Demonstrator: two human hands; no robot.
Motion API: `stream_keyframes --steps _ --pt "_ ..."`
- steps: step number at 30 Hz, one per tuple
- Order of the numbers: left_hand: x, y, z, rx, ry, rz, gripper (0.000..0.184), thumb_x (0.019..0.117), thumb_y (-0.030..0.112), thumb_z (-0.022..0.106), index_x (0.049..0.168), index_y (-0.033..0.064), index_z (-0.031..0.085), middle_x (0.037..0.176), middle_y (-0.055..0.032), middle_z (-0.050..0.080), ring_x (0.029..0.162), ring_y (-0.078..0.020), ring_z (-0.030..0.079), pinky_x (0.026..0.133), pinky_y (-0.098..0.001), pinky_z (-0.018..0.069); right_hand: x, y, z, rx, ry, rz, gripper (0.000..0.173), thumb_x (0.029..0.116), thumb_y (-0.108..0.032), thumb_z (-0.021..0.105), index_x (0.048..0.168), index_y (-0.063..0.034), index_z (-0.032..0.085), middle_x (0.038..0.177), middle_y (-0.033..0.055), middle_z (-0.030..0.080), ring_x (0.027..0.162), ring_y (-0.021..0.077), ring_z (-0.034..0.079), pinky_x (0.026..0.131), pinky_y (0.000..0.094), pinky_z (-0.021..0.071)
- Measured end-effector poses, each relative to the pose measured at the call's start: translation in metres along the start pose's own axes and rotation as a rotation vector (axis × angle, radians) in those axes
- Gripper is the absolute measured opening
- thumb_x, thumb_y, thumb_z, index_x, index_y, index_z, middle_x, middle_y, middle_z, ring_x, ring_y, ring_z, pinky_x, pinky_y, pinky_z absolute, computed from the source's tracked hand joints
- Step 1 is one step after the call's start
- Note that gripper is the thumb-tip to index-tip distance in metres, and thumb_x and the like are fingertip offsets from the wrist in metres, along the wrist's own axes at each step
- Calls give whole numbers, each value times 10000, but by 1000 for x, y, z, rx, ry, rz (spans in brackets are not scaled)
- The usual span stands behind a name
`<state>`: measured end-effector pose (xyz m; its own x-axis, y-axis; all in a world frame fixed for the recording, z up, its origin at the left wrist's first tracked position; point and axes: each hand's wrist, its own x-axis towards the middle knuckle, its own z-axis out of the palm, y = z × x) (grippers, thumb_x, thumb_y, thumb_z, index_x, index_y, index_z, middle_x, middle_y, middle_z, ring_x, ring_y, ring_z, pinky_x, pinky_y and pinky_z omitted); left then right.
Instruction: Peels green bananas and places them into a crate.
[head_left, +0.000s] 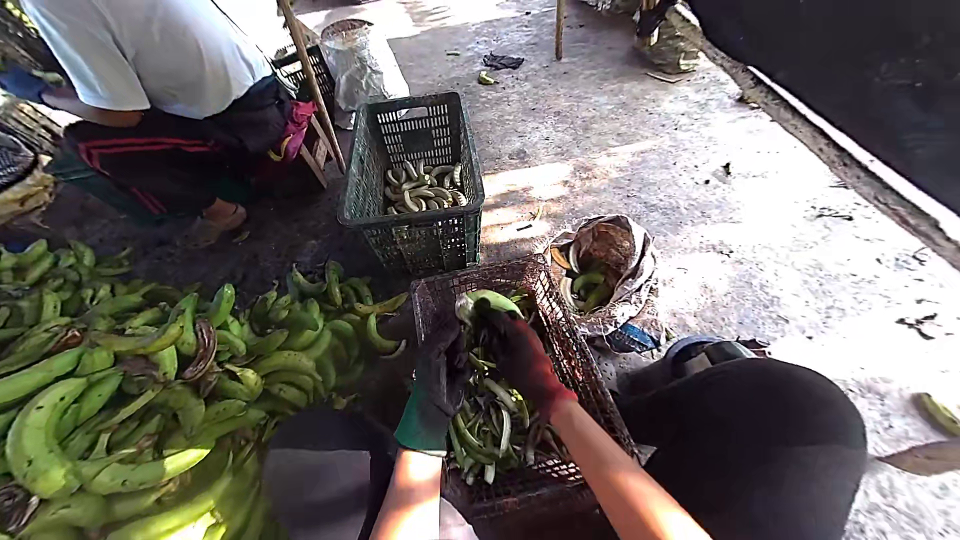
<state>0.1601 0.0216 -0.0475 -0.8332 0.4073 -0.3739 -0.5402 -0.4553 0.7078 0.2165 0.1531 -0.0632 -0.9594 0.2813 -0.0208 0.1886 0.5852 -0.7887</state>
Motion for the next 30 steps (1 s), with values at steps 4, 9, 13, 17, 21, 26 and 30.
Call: stream_keyframes --steps 4,9,13,17,21,26,30 --pt "-3 10 -5 -154 -163 51 236 1078 177 374 1020 87 585 631 2 538 467 -68 509 424 -205 458 12 -6 -9 346 -139 -77 426 1023 -114 516 1442 -57 563 1384 143 614 1255 192 598 1093 376 472" --pt "-3 25 -12 161 -68 139 239 1086 221 433 1156 62 598 695 -23 581 534 -95 562 461 -230 496 7 10 -77 424 -96 -98 349 1037 -171 513 1355 -71 615 1074 19 684 889 58 637 805 260 553" --pt "32 18 10 612 -47 287 260 1005 139 541 1224 18 612 812 -52 612 666 -130 588 585 -298 533 1 28 -154 370 41 -35 407 1026 -270 560 1415 -152 573 1075 2 680 835 87 656 738 300 586" --pt "104 -43 34 1424 -86 53 483 985 322 625 1374 39 577 1160 -203 685 1070 -328 668 962 -545 517 -5 44 -179 476 308 54 424 1030 -314 532 1382 -79 557 953 9 712 778 126 709 700 333 634" --pt "154 -136 28 1743 -8 -202 598 1022 368 542 1529 76 418 1436 -231 543 1332 -392 529 1081 -580 442 -11 50 -179 712 393 23 426 1035 -407 540 1263 -48 567 933 26 731 802 179 734 706 373 649" --pt "184 -202 -2 2184 -517 -95 540 903 32 634 1426 150 573 1565 -160 430 1493 -463 253 1162 -694 246 -12 45 -189 710 379 63 497 1010 -457 585 1211 -3 594 925 16 739 769 138 709 671 300 613" --pt "173 -200 -15 2118 -362 -188 558 904 221 687 1443 166 552 1490 -163 516 1401 -445 414 1122 -674 328 -8 58 -186 770 345 19 471 990 -454 627 1244 -57 611 944 29 735 808 158 725 705 315 635"
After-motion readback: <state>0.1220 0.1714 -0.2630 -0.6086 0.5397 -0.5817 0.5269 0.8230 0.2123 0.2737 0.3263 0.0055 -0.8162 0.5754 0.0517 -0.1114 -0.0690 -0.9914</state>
